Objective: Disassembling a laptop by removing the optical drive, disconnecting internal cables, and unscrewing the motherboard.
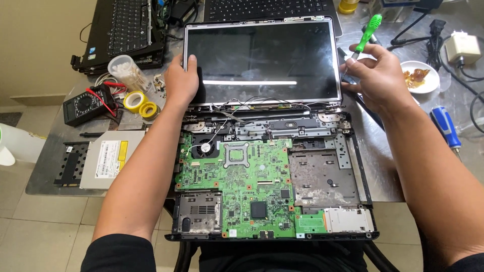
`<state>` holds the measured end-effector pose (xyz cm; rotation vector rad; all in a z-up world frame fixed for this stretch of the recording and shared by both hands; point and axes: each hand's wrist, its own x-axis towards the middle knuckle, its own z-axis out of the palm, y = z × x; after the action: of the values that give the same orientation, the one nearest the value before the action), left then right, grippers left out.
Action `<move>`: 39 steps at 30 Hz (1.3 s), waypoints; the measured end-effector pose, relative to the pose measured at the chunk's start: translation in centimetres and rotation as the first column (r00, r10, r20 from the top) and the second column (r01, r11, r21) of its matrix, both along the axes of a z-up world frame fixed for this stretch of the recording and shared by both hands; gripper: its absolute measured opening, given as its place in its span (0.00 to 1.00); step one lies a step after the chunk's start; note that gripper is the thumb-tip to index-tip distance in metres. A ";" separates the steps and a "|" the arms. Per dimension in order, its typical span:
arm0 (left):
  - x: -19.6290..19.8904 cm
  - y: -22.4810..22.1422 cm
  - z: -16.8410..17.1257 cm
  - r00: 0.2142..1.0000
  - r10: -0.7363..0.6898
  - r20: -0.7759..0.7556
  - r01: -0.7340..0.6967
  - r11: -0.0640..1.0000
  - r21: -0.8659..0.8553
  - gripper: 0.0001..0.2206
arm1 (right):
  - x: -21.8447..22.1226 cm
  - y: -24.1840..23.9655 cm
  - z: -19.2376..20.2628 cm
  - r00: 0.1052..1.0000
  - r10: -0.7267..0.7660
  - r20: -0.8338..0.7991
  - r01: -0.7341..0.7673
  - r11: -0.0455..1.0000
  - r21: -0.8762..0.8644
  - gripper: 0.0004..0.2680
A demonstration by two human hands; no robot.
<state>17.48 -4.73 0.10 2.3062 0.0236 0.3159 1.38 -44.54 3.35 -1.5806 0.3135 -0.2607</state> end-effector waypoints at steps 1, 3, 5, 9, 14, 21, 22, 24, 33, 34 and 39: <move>0.1 0.1 -0.2 1.000 -0.001 -0.019 0.001 1.000 0.017 0.26 | 0.0 0.0 0.1 1.000 -0.007 -0.021 0.006 1.000 -0.016 0.11; 0.7 0.4 -1.2 0.999 -0.004 -0.053 0.006 0.999 0.035 0.28 | -0.5 0.4 0.6 0.999 -0.010 -0.035 0.009 0.999 -0.032 0.12; 0.8 0.6 -1.8 0.997 -0.005 -0.082 0.009 0.999 0.049 0.29 | -0.9 0.9 1.2 0.999 -0.012 -0.042 0.010 0.999 -0.051 0.12; -0.2 0.6 0.5 0.980 0.026 -0.199 -0.006 0.995 0.104 0.30 | -0.7 1.3 2.1 0.998 -0.021 -0.063 0.013 0.993 -0.116 0.14; 0.0 1.1 0.3 0.964 0.054 -0.261 0.010 0.971 0.240 0.30 | -1.4 1.7 2.5 0.994 -0.029 -0.105 0.009 0.983 -0.186 0.16; -2.5 0.6 3.0 0.976 0.044 -0.212 0.020 0.955 0.294 0.25 | -1.9 1.9 2.2 1.000 0.004 -0.007 -0.006 0.940 -0.341 0.14; -3.4 0.3 3.9 0.987 0.023 -0.158 0.024 0.956 0.291 0.25 | -2.0 1.8 1.9 0.998 0.017 0.066 0.012 0.911 -0.412 0.13; -3.9 0.4 3.8 0.995 -0.094 0.041 0.080 0.964 0.252 0.21 | -1.5 0.9 0.3 0.981 0.063 0.183 0.016 0.917 -0.398 0.11; -11.6 -4.3 9.5 0.437 -0.893 -0.107 0.860 0.379 0.342 0.31 | -4.9 6.4 1.7 0.889 0.417 0.190 -0.333 0.873 -0.357 0.07; -11.9 -4.9 9.3 0.366 -0.890 -0.271 0.900 0.265 0.347 0.40 | -5.1 7.3 2.4 0.833 0.543 0.107 -0.452 0.780 -0.433 0.06; -11.7 -6.3 6.1 0.338 -0.921 -0.194 0.863 0.221 0.455 0.44 | -5.8 8.5 0.5 0.825 0.565 0.022 -0.497 0.743 -0.448 0.06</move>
<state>5.81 -10.99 6.20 2.3094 -1.6276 -0.2126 -4.44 -36.06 3.86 -1.9960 -0.3591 0.0036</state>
